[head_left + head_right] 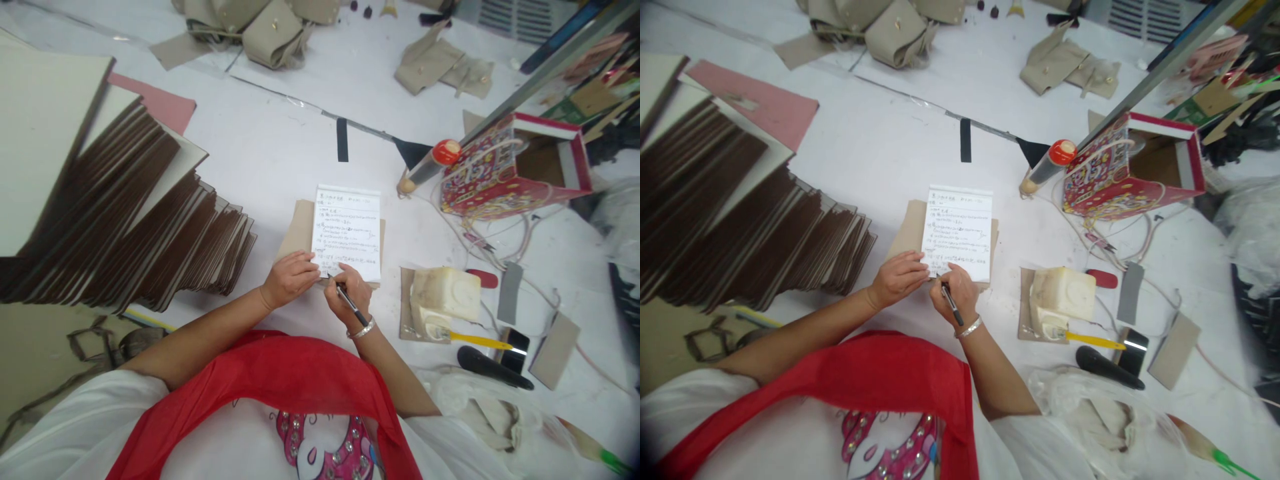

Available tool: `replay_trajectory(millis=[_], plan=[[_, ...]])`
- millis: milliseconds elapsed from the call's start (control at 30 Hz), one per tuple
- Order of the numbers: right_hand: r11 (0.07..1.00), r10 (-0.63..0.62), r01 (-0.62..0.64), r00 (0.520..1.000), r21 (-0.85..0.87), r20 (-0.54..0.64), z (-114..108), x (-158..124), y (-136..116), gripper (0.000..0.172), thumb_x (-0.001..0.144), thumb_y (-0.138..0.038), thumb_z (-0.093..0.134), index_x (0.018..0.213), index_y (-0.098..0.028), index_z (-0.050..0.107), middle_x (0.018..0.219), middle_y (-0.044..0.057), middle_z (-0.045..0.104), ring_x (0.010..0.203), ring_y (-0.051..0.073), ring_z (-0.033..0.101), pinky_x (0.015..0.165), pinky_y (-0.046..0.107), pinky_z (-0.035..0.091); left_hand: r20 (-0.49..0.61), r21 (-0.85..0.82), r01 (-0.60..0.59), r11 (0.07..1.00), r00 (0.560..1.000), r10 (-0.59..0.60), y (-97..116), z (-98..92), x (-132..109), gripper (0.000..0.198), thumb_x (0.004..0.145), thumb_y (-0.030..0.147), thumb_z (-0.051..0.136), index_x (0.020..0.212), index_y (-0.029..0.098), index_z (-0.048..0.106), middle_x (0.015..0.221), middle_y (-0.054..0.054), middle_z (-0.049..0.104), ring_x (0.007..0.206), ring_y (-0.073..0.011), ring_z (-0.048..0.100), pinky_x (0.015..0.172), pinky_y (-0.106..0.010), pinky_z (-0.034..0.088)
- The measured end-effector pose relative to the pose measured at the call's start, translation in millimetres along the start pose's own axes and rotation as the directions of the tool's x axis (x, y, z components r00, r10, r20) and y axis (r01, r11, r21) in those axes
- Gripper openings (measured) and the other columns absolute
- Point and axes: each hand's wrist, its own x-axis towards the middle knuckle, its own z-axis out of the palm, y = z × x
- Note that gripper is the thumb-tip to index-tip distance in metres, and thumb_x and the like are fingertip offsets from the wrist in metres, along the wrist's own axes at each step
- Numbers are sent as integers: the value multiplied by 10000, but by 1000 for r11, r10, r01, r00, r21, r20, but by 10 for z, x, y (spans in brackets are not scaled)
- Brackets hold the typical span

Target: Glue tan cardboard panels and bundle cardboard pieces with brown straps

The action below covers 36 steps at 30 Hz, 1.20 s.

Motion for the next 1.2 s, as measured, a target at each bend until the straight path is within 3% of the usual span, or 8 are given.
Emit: replay_trajectory(millis=[533,833,1200], plan=[[999,-38,38,999,0,28,-37,15,10,115,747,-145,526,772,-224,446,615,-18,543,866,209,647,696,341,555,8,20,3,1000,1000,-3,7,-9,4,102,808,223,608,893,199,658,921,-24,697,1060,-187,591,953,-378,460],[1000,-15,15,1000,-23,1,-28,0,32,131,747,-145,547,818,-212,459,717,15,611,860,199,650,672,313,549,26,11,21,1000,999,-21,-1,0,-12,101,818,236,596,888,205,661,925,-22,696,1061,-180,591,960,-378,457],[998,-1,-2,998,63,62,-37,-2,25,95,752,-148,529,765,-226,476,635,-9,566,918,211,634,763,360,542,5,22,-24,999,1000,24,-2,-10,13,133,780,184,634,912,196,644,930,-26,691,1061,-196,587,947,-395,472]])
